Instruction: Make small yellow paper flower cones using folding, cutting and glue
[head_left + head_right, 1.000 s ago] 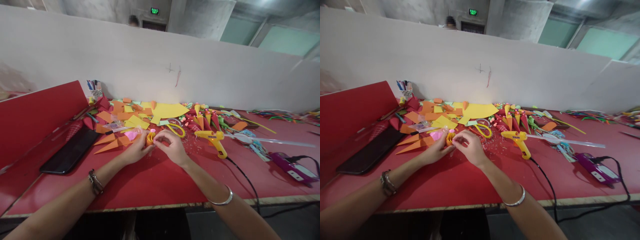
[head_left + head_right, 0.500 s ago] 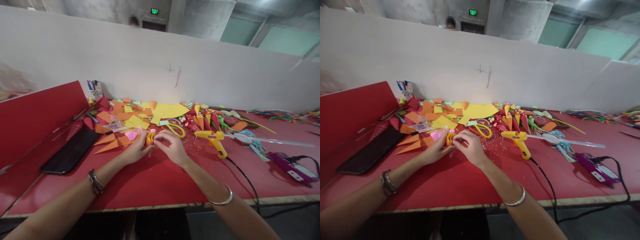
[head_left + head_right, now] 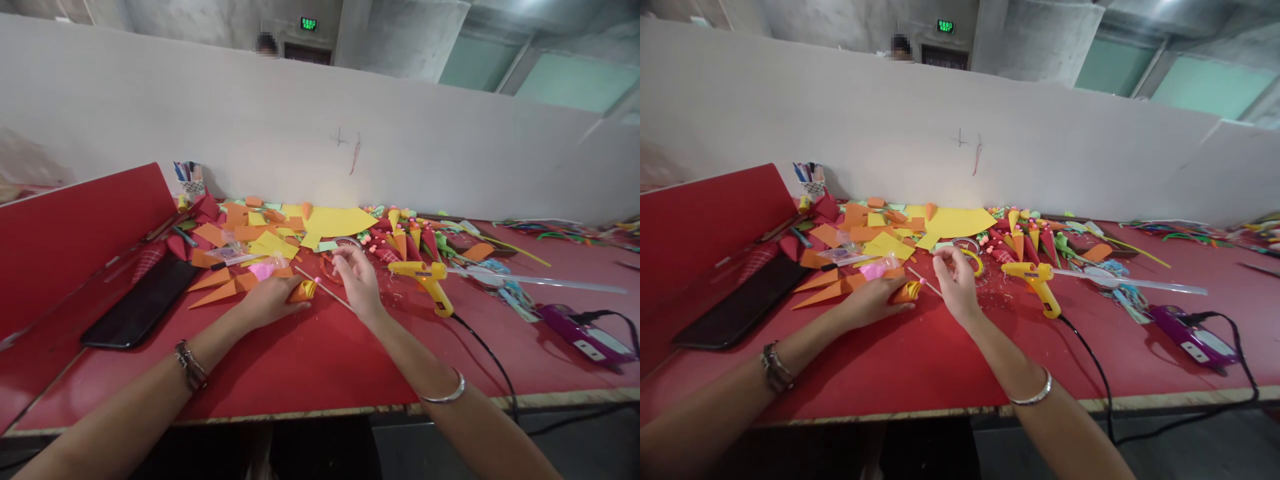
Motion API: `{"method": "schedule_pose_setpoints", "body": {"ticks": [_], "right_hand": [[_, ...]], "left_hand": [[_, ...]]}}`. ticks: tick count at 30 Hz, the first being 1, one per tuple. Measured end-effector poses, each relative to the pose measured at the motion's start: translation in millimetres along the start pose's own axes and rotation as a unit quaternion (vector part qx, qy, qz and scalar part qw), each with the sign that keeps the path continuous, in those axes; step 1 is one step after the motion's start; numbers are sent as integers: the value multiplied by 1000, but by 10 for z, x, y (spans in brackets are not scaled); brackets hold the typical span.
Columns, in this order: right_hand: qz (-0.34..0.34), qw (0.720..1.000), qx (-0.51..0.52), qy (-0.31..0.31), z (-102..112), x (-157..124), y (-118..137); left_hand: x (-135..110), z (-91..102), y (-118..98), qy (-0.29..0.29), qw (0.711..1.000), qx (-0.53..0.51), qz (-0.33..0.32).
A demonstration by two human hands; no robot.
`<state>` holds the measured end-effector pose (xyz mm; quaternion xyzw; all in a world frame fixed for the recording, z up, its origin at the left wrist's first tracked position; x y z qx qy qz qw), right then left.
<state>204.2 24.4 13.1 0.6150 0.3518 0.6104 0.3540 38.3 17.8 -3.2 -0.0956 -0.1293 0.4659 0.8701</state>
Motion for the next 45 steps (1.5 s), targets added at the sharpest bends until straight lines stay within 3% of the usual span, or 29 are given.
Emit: {"method": "schedule_pose_setpoints", "body": {"ticks": [3, 6, 10, 11, 13, 16, 19, 22, 26, 32, 36, 39, 45], "right_hand": [[-5, 1000, -5, -3, 15, 8, -6], [-11, 1000, -23, 4, 13, 4, -19], [-9, 999, -38, 3, 15, 5, -36], [-9, 999, -42, 5, 16, 8, -41], [-10, 999, -49, 9, 19, 14, -52], [-1, 998, -62, 16, 17, 18, -54], [12, 996, -84, 37, -5, 3, -37], [15, 992, -92, 83, -48, -32, -11], [34, 987, -97, 122, -80, -64, 36], [17, 986, -75, 149, -83, -73, 34], [-33, 989, -59, 132, -88, -90, -41], [-32, 989, -80, 121, -89, -89, -69], [-8, 982, -35, 184, -106, -64, -40]], "left_hand": [[-3, 23, -13, -1, 999, 51, -14], [8, 125, 27, -58, 996, 62, -6], [0, 264, 303, -184, 971, 109, 102], [-8, 267, 391, -193, 964, 136, 123], [-25, 232, 551, -165, 955, 187, 159], [-37, 168, 657, -122, 958, 202, 163], [-17, 174, 570, -131, 966, 186, 124], [10, 225, 377, -165, 974, 150, 46], [5, 261, 185, -207, 969, 132, -11], [-19, 215, 127, -180, 980, 49, -73], [-32, 209, 83, -194, 977, 11, -89], [-40, 204, 32, -194, 977, 11, -92], [-62, 192, -37, -174, 979, -3, -105]]}}
Point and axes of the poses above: each hand's wrist, its own x-axis towards the middle knuckle, its own z-axis out of the back of the hand, y = z × x, the point moved 2 cm from there along x, towards the middle knuckle, and after that the axes turned 2 degrees about x, right-handed, at the moved point
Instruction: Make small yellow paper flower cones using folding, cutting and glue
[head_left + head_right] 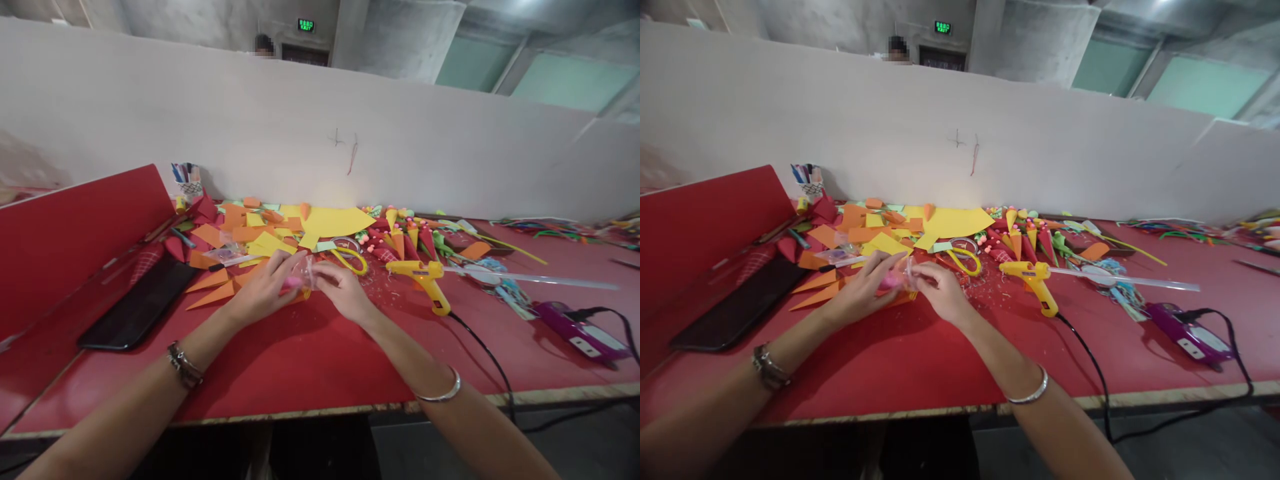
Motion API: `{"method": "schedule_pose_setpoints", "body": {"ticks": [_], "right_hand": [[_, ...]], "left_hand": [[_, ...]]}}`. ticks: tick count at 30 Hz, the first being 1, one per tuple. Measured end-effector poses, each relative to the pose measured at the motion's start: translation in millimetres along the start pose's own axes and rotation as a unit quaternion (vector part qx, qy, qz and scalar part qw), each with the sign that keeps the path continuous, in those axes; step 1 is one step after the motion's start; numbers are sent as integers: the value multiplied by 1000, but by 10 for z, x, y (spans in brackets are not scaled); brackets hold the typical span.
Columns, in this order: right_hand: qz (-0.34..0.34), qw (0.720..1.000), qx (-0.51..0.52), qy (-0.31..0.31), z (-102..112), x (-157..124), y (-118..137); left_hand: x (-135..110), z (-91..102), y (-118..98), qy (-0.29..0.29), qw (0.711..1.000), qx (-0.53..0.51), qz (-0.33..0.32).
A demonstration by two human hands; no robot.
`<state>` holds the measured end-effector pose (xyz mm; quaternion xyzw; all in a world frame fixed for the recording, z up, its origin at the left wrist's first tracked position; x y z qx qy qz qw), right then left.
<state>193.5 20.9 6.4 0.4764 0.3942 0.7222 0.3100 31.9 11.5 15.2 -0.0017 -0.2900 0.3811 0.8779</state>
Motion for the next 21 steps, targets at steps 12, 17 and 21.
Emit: {"method": "schedule_pose_setpoints", "body": {"ticks": [12, 17, 21], "right_hand": [[45, 998, -29, 38, -41, -27, 126], [34, 999, -26, -2, 22, 8, 158], [20, 999, 16, 20, 50, 14, 137]], "left_hand": [[14, -30, -71, -7, 993, -73, 88], [49, -26, 6, 9, 952, -269, 146], [51, -26, 31, 25, 923, -340, 180]]}}
Point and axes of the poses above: each hand's wrist, its own x-axis towards the middle knuckle, its own z-axis out of the back of the hand, y = z × x, the point moved 2 cm from there along x, towards the middle knuckle, and after that the axes turned 2 degrees about x, right-handed, at the moved point
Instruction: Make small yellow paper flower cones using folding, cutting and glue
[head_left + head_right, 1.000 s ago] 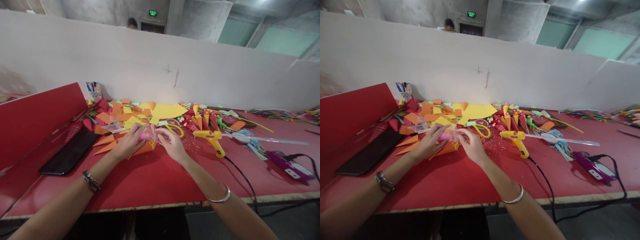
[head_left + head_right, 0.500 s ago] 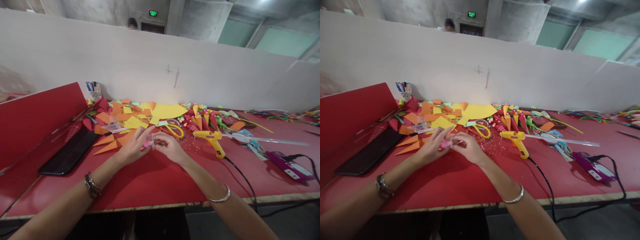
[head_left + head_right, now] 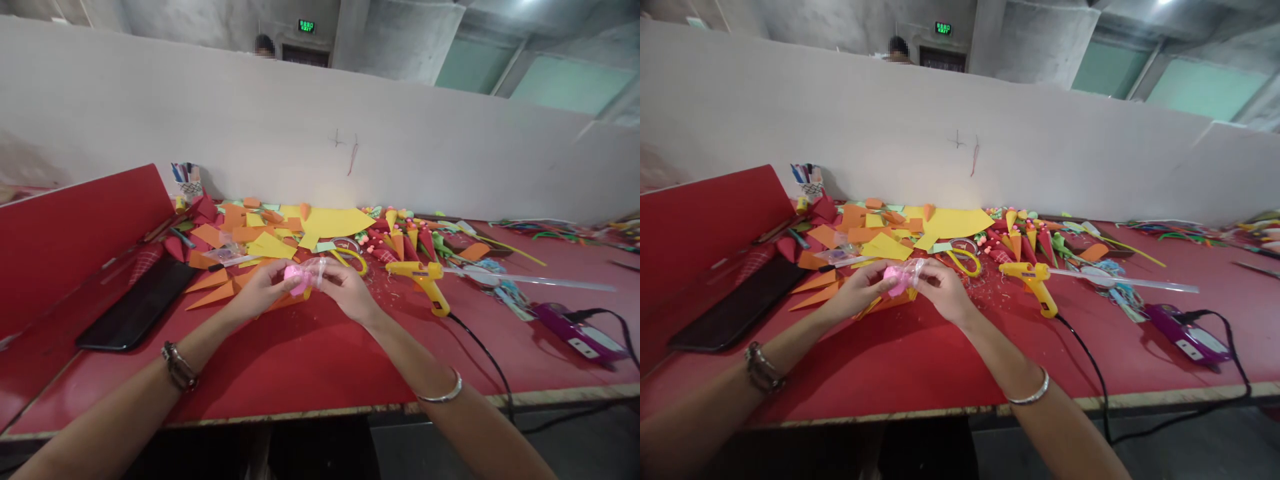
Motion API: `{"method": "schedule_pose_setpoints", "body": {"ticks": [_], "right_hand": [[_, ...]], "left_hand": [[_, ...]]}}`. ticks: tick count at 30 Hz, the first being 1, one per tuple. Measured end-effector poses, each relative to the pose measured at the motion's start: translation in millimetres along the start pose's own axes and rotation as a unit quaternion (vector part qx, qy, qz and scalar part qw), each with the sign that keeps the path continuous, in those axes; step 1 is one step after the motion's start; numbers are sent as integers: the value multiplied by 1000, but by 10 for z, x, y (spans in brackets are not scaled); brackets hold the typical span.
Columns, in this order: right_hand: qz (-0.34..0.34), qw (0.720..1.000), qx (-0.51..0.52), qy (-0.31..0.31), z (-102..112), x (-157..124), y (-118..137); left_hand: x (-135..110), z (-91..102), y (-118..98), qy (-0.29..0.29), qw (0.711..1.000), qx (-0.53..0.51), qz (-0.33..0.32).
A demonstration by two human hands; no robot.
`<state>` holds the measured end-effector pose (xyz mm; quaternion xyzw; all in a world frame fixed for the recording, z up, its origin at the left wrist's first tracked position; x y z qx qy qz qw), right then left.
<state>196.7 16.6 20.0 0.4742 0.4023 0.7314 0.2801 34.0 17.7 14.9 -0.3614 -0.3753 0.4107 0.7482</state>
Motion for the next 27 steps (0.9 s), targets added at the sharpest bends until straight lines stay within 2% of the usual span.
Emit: {"method": "schedule_pose_setpoints", "body": {"ticks": [6, 11, 13, 17, 24, 27], "right_hand": [[-6, 999, -20, 31, -16, -25, -50], [4, 995, -102, 16, -51, -39, -22], [15, 995, -101, 9, -66, -40, -1], [16, 998, -56, -23, -74, -30, -8], [-21, 996, -19, -89, -37, -17, -70], [-17, 996, -24, -84, 6, -8, -66]], "left_hand": [[-38, -56, -10, 56, 992, -114, 22], [-57, -89, -8, 98, 982, -159, 27], [-52, -88, -18, 111, 979, -168, 29], [-23, -65, -27, 92, 982, -159, 32], [1, -12, 12, 80, 988, -127, 37], [-12, 12, -3, 77, 990, -110, 47]]}}
Point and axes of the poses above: each hand's wrist, its own x-axis towards the middle knuckle, its own z-axis out of the back of the hand, y = z × x, the point moved 2 cm from there along x, towards the middle knuckle, and after that the axes turned 2 degrees about x, right-handed, at the moved point
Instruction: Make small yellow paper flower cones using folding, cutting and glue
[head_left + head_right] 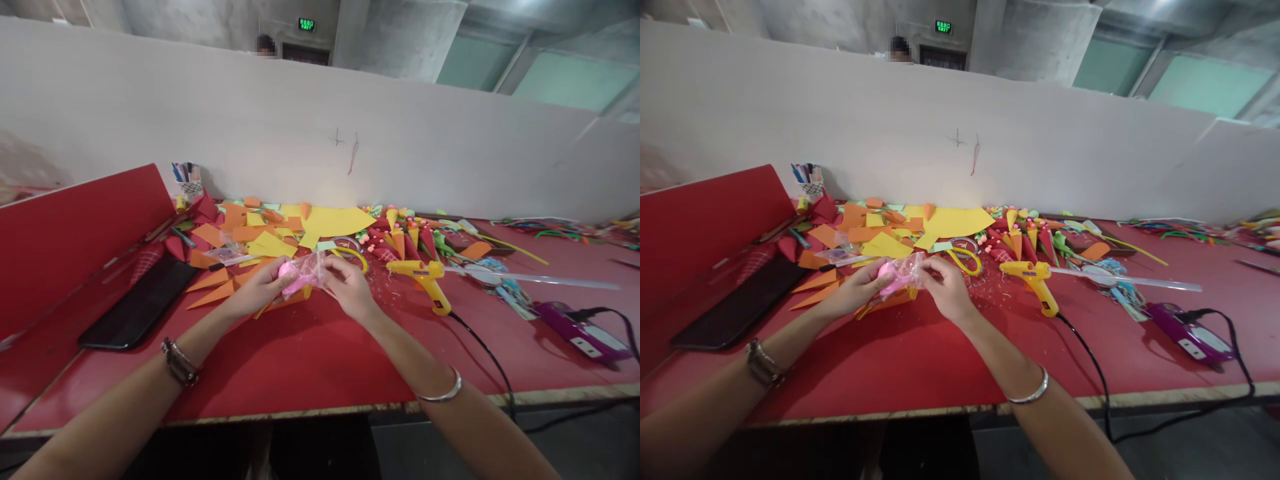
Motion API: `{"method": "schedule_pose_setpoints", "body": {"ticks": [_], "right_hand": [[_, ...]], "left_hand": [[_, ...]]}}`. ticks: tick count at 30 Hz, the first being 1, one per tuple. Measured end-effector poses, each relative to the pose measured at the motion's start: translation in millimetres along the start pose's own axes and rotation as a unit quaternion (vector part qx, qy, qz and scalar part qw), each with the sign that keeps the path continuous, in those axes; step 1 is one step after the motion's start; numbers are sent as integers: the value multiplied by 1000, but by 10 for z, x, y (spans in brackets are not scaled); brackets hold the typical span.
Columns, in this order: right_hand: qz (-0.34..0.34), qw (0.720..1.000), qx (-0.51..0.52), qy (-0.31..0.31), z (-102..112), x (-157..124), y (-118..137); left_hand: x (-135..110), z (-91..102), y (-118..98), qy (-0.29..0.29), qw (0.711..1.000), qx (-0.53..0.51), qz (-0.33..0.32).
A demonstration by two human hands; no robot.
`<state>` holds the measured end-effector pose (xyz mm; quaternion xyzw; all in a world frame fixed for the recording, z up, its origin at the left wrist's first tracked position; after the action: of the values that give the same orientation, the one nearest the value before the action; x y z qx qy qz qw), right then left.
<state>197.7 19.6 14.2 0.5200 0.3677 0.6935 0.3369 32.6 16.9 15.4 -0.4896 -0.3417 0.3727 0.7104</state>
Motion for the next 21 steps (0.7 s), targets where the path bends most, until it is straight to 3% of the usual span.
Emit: {"method": "schedule_pose_setpoints", "body": {"ticks": [5, 15, 21], "right_hand": [[42, 993, -29, 110, 3, 3, -17], [100, 983, -112, 102, -41, -42, 59], [94, 969, -143, 179, -58, -49, 46]], "left_hand": [[-21, 10, -12, -17, 999, 33, 1], [-23, -8, 37, -25, 998, 53, 6], [0, -1, 57, -15, 997, 69, 1]]}}
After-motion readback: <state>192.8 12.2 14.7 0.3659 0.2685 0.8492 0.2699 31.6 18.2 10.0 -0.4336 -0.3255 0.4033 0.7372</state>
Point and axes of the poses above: each hand's wrist, its own x-axis towards the middle knuckle, its own z-axis out of the back of the hand, y = z × x, the point moved 2 cm from there along x, towards the middle knuckle, and after that the axes turned 2 degrees about x, right-handed, at the moved point
